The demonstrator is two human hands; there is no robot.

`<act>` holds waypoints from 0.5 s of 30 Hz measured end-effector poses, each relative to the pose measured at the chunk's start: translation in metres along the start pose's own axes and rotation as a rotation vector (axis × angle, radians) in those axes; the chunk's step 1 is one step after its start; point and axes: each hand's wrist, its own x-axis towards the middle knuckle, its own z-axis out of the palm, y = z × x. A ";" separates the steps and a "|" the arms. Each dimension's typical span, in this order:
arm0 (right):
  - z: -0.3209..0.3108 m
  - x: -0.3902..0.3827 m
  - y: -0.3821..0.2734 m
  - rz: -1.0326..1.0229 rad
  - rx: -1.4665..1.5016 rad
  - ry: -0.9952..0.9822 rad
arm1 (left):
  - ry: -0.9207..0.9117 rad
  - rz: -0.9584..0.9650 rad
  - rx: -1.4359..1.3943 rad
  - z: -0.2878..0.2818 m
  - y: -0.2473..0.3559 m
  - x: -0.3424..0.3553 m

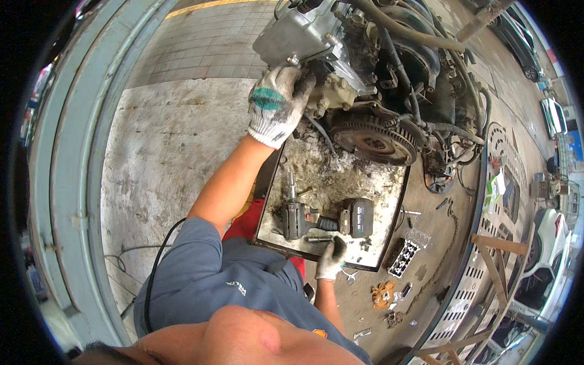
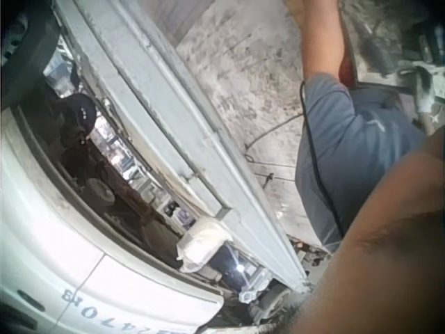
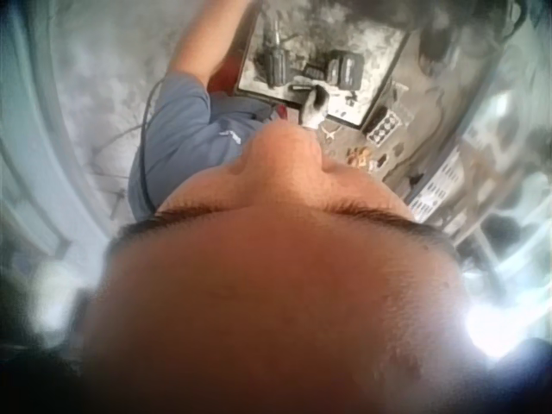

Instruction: The person works on a car engine mounted on a stand in a workshop. They wipe a small part with a cloth, then use a cordless impact wrench to tighten bolts on the engine block. The person also handles a small metal component and places it on the engine.

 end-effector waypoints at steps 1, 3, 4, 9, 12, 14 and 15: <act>-0.003 0.002 -0.002 0.083 0.121 0.071 | -0.069 -0.028 -0.046 -0.006 0.000 -0.002; -0.012 0.005 -0.019 0.168 0.242 0.232 | -0.068 0.021 -0.071 -0.001 -0.011 0.000; -0.016 0.005 -0.052 0.293 0.288 0.222 | -0.114 -0.007 -0.084 -0.002 -0.014 0.000; -0.023 -0.002 -0.101 0.363 0.971 0.026 | -0.374 -0.242 -0.300 0.015 -0.017 -0.010; 0.001 -0.009 -0.147 0.372 1.060 0.050 | -0.374 -0.552 -0.395 0.005 -0.003 -0.012; 0.014 -0.018 -0.168 0.365 1.121 0.089 | -0.443 -0.711 -0.913 0.011 -0.010 -0.017; 0.019 -0.020 -0.177 0.384 1.042 0.124 | -0.473 -0.818 -1.177 0.012 -0.012 -0.018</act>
